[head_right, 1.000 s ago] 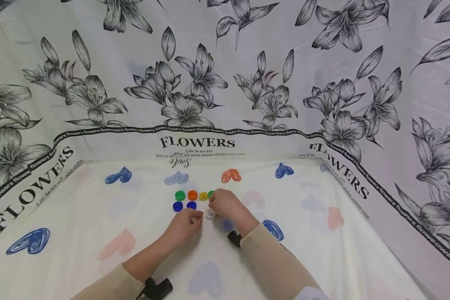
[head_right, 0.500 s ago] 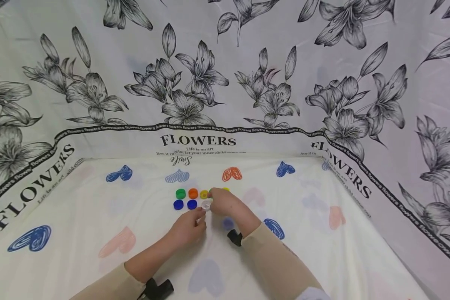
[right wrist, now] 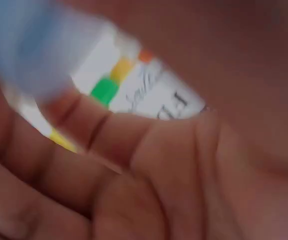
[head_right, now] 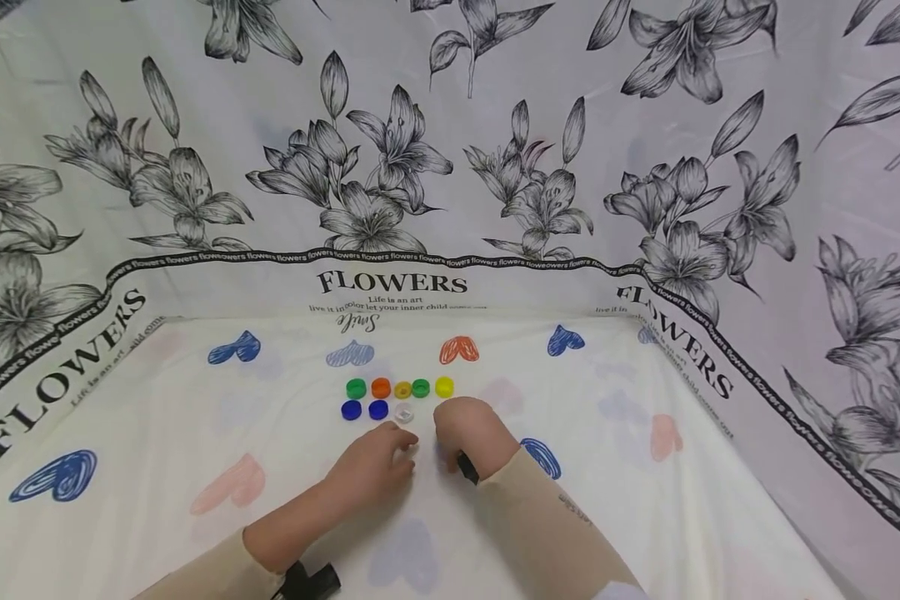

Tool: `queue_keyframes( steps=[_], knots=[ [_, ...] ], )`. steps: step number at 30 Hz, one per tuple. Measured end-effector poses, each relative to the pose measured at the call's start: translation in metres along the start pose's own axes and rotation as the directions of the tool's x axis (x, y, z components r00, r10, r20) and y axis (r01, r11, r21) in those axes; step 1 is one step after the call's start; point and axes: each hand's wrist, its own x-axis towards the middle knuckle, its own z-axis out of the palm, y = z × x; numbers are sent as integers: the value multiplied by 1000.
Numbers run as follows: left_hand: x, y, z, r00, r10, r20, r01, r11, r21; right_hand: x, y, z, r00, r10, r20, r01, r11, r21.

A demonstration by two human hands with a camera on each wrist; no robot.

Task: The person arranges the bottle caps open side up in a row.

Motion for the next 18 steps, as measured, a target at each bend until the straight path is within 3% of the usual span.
queue_keyframes(
  steps=[3, 5, 9, 13, 18],
  knots=[
    [-1, -5, -2, 999, 36, -8, -36, 998, -53, 2, -6, 2, 995, -95, 28, 91, 990, 110],
    [-1, -8, -4, 999, 42, 1, -42, 994, -103, 3, -7, 0, 982, -178, 64, 161, 965, 209],
    [0, -10, -9, 1000, 2, 25, 2, 986, -169, 3, -6, -5, 953, -274, 127, 219, 916, 337],
    [1, -11, -11, 998, -49, 46, 55, 986, -159, 3, -5, -7, 968, -214, 130, 150, 912, 381],
    [2, -12, -8, 996, -46, 71, 54, 992, -116, 0, -6, -6, 993, -93, 76, 64, 945, 321]
  ],
)
